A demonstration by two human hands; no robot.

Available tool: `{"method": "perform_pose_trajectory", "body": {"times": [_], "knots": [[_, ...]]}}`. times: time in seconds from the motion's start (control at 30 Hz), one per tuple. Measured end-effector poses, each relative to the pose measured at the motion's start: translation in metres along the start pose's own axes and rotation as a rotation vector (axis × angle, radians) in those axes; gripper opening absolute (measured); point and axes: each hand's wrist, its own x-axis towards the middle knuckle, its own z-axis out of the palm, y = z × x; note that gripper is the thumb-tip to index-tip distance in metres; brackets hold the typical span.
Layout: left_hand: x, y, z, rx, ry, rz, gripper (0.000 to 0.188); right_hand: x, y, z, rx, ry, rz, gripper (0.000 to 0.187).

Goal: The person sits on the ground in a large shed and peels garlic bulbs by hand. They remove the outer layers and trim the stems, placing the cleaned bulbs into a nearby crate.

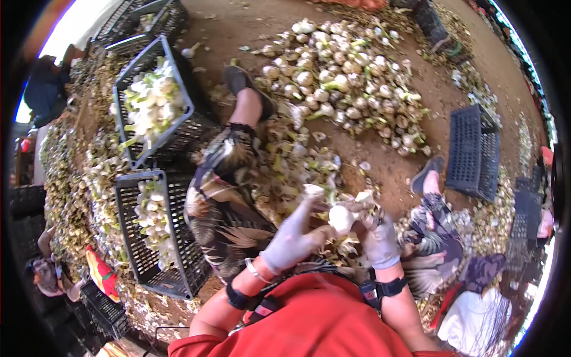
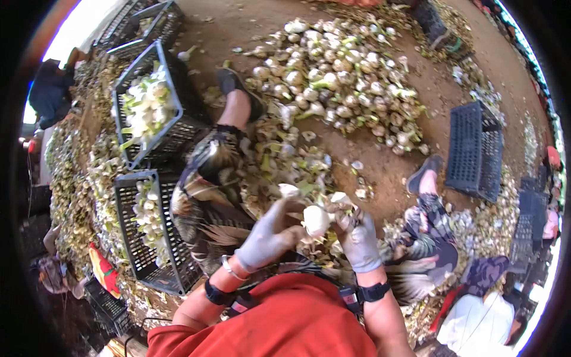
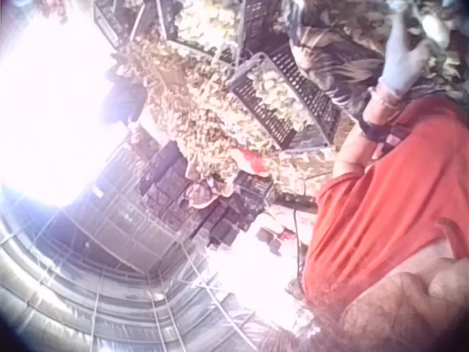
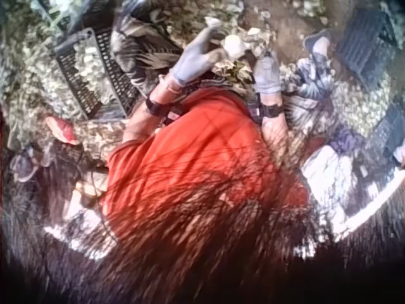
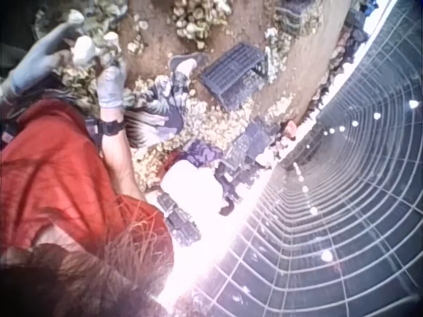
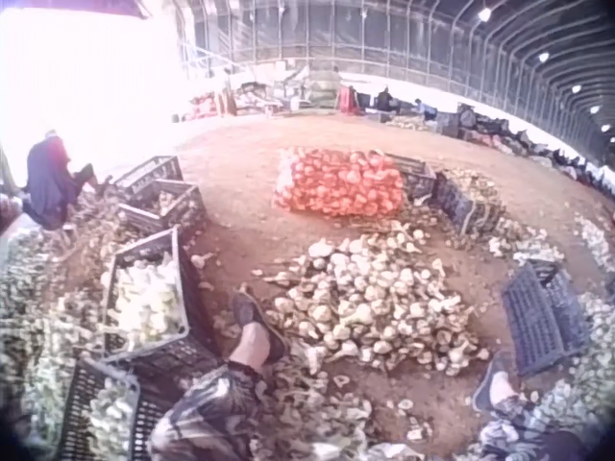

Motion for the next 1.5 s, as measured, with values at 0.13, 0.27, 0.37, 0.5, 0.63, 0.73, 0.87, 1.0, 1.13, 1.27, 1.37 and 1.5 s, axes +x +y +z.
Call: {"method": "perform_pose_trajectory", "body": {"times": [0.13,0.27,0.37,0.5,0.63,0.73,0.87,1.0,1.13,1.27,1.37,1.5], "knots": [[0.013,-0.003,-0.002,0.288,0.061,0.132,0.067,0.01,0.007,0.018,-0.01,-0.098,0.025,0.027],[0.027,0.053,-0.066,0.618,0.498,0.338,0.045,0.024,0.005,-0.001,0.31,-0.008,-0.003,0.029],[0.04,0.121,-0.148,0.723,0.914,0.535,0.053,0.026,0.02,-0.022,0.191,-0.021,0.019,0.025],[0.049,0.153,-0.123,1.292,0.828,0.747,0.069,0.033,0.019,0.0,-0.261,-0.19,0.102,0.022],[0.057,0.054,-0.019,1.41,-0.045,0.654,0.055,0.035,0.019,0.025,-0.732,-0.486,-0.129,0.036],[0.067,0.007,-0.012,1.299,-0.357,0.355,0.043,0.033,0.001,0.008,-1.018,-0.695,-0.067,0.044],[0.087,-0.016,0.003,1.102,-0.372,0.398,0.039,0.047,-0.026,-0.032,-0.799,-0.798,-0.19,0.042],[0.103,-0.042,-0.025,1.145,-0.065,0.198,0.022,0.112,-0.04,-0.111,-0.503,-0.437,0.005,0.037],[0.112,-0.054,-0.039,1.167,0.083,0.144,0.012,0.183,0.009,-0.245,-1.158,0.456,-0.151,0.051],[0.124,-0.057,-0.018,1.052,0.015,-0.001,0.02,0.237,0.04,-0.3,-1.197,0.62,-0.216,0.047],[0.129,-0.059,-0.009,1.021,-0.038,-0.032,0.024,0.259,0.059,-0.31,-1.197,0.669,-0.145,0.029],[0.136,-0.064,-0.001,0.87,-0.023,-0.061,0.039,0.246,0.071,-0.281,-0.617,0.678,-0.065,0.02]]}}
